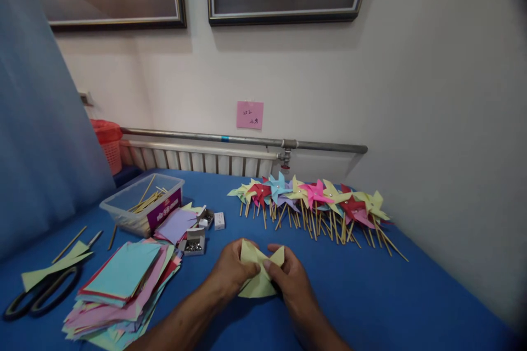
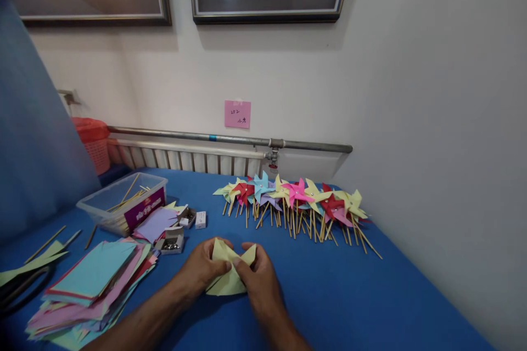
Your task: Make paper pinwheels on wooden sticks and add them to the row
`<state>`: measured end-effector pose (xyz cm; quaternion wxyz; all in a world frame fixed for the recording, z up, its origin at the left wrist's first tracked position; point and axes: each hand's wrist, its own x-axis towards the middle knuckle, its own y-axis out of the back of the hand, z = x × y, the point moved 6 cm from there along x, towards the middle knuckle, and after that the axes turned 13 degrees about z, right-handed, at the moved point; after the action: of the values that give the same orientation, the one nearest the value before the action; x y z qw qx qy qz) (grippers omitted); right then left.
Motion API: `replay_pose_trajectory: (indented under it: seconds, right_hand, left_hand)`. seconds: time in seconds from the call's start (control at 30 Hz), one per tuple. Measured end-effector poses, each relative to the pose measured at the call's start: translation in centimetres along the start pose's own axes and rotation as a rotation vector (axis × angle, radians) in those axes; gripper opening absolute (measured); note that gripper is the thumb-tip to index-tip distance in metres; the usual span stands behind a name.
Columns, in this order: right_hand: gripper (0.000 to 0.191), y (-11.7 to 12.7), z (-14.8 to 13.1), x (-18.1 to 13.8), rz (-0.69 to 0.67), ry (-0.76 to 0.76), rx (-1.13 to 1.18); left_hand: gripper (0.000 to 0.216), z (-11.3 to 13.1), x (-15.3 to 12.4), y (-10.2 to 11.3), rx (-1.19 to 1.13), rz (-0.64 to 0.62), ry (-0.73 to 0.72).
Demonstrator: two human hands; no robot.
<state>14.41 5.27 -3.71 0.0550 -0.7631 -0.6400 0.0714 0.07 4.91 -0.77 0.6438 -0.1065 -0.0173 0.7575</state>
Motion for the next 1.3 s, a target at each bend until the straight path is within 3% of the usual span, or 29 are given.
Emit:
replay_pose_trajectory:
  seconds: [0.13, 0.3, 0.4, 0.53, 0.73, 0.87, 1.03, 1.13, 1.3]
  right_hand:
    - [0.057, 0.3, 0.2, 0.7, -0.06, -0.011, -0.022]
    - [0.041, 0.5, -3.0, 0.2, -0.018, 0.136, -0.14]
    - [0.034, -0.2, -4.5, -0.9, -0.113, 0.175, -0.28]
    - [0.029, -0.8, -4.1, -1.5, -0.203, 0.14, -0.357]
    - [0.038, -0.1, -2.7, 0.2, -0.137, 0.098, -0.192]
    - [0.053, 0.6, -3.2, 0.4, -0.041, -0.061, 0.079]
    - [0.056, -0.7, -2.9, -2.1, -0.162, -0.299, 0.216]
    - [0.055, -1.2, -2.0, -2.7, -0.175, -0.307, 0.217]
    - [0.049, -1.3, -0.1, -1.6, -0.08, -0.204, 0.085]
  left_hand:
    - [0.035, 0.3, -0.3, 0.2, 0.074, -0.121, 0.042]
    - [0.039, 0.9, -1.0, 0.2, 0.174, -0.188, 0.059]
    - [0.039, 0.9, -1.0, 0.2, 0.182, -0.198, 0.061]
    - [0.041, 0.3, -0.6, 0.4, 0.152, -0.193, 0.042]
    - [0.043, 0.3, -0.3, 0.4, 0.128, -0.181, 0.062]
    - [0.05, 1.0, -0.7, 0.4, 0.094, -0.161, 0.106]
    - [0.05, 1.2, -0.8, 0.5, -0.011, -0.187, 0.129]
    - [0.048, 1.0, -0.5, 0.6, 0.003, -0.183, 0.13]
    - [0.046, 0.8, -0.4, 0.6, 0.036, -0.177, 0.116]
